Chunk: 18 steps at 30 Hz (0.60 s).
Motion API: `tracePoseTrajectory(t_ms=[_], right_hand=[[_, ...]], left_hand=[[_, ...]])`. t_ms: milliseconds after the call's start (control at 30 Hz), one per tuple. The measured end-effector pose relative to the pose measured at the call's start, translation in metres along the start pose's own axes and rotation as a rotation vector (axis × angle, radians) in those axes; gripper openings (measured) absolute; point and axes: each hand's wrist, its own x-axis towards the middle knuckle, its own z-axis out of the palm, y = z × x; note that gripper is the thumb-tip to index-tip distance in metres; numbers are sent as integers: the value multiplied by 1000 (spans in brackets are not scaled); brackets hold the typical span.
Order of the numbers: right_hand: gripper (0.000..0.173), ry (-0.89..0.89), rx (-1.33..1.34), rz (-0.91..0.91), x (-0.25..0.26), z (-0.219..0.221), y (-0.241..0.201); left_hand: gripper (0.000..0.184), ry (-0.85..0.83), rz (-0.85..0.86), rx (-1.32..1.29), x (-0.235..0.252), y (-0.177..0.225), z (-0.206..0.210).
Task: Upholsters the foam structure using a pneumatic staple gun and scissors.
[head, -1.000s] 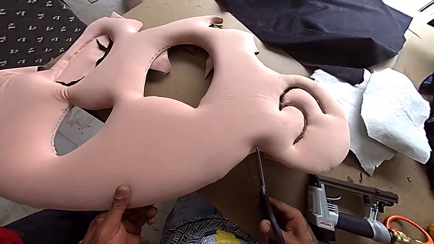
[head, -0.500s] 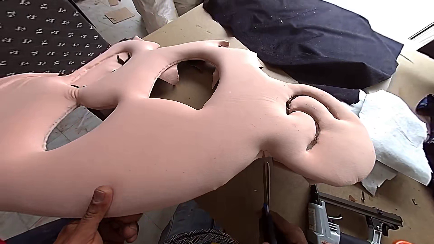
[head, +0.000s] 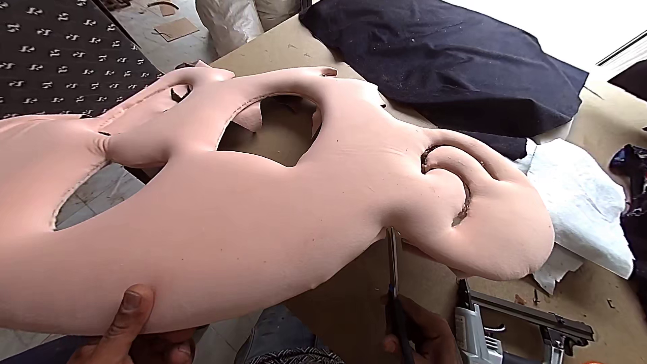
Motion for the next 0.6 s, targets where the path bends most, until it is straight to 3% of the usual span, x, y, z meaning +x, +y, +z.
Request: tracePoseTrajectory(t_ms=[600], right_hand=[[54,-25,-22,-31,7,-13,4]], left_hand=[[41,10,23,-25,-1,5,3]])
